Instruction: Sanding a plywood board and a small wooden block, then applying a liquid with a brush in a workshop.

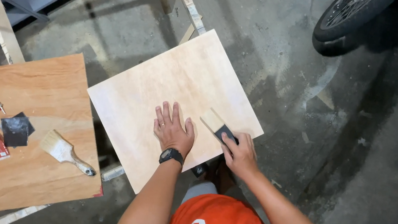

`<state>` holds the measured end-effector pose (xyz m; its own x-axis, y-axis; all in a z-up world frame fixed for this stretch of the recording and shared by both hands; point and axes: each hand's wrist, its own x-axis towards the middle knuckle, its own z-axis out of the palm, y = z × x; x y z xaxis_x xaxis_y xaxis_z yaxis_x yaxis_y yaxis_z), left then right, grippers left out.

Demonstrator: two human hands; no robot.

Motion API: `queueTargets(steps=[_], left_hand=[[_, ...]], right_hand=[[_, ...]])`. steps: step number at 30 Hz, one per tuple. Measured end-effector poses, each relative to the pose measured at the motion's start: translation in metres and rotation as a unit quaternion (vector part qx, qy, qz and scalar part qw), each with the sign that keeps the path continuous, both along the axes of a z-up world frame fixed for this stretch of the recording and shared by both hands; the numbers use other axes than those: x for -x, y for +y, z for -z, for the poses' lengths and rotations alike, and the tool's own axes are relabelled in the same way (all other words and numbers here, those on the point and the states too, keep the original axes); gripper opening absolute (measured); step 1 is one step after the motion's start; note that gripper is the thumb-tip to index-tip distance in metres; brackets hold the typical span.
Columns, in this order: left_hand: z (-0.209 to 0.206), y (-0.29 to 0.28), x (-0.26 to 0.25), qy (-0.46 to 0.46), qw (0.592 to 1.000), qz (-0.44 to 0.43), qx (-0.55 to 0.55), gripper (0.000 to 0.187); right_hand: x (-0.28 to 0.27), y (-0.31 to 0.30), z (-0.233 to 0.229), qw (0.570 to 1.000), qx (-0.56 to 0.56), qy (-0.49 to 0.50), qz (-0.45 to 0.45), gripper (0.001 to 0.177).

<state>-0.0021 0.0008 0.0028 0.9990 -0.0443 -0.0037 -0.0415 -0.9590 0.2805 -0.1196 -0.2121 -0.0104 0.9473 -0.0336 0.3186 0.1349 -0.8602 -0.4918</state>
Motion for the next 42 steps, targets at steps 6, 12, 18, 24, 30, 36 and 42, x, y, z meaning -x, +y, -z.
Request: queueTargets(steps=[6, 12, 18, 24, 30, 36, 42], left_hand=[[0.003, 0.001, -0.001, 0.011, 1.000, 0.000, -0.005, 0.075], [0.006, 0.002, 0.001, 0.003, 1.000, 0.003, -0.009, 0.076], [0.004, 0.000, 0.001, -0.021, 1.000, 0.001, -0.001, 0.075], [0.007, -0.001, 0.000, -0.023, 1.000, -0.003, -0.009, 0.076], [0.012, 0.000, 0.001, -0.025, 1.000, -0.007, -0.008, 0.076], [0.015, 0.000, 0.001, -0.038, 0.999, -0.011, -0.008, 0.076], [0.017, -0.003, 0.002, -0.056, 0.998, -0.015, -0.010, 0.075]], right_hand=[[-0.176, -0.020, 0.036, 0.992, 0.062, -0.111, 0.018, 0.033], [-0.196, -0.014, 0.023, 0.998, -0.020, -0.023, 0.056, 0.037], [-0.012, -0.014, 0.001, 0.999, -0.010, 0.027, 0.013, 0.035], [-0.068, -0.010, 0.015, 1.000, 0.013, -0.007, -0.006, 0.031], [-0.257, -0.008, 0.028, 0.997, 0.028, -0.074, 0.002, 0.027], [-0.246, 0.000, 0.026, 0.999, -0.005, -0.049, 0.009, 0.034], [-0.058, -0.012, 0.002, 0.997, -0.018, 0.046, -0.051, 0.036]])
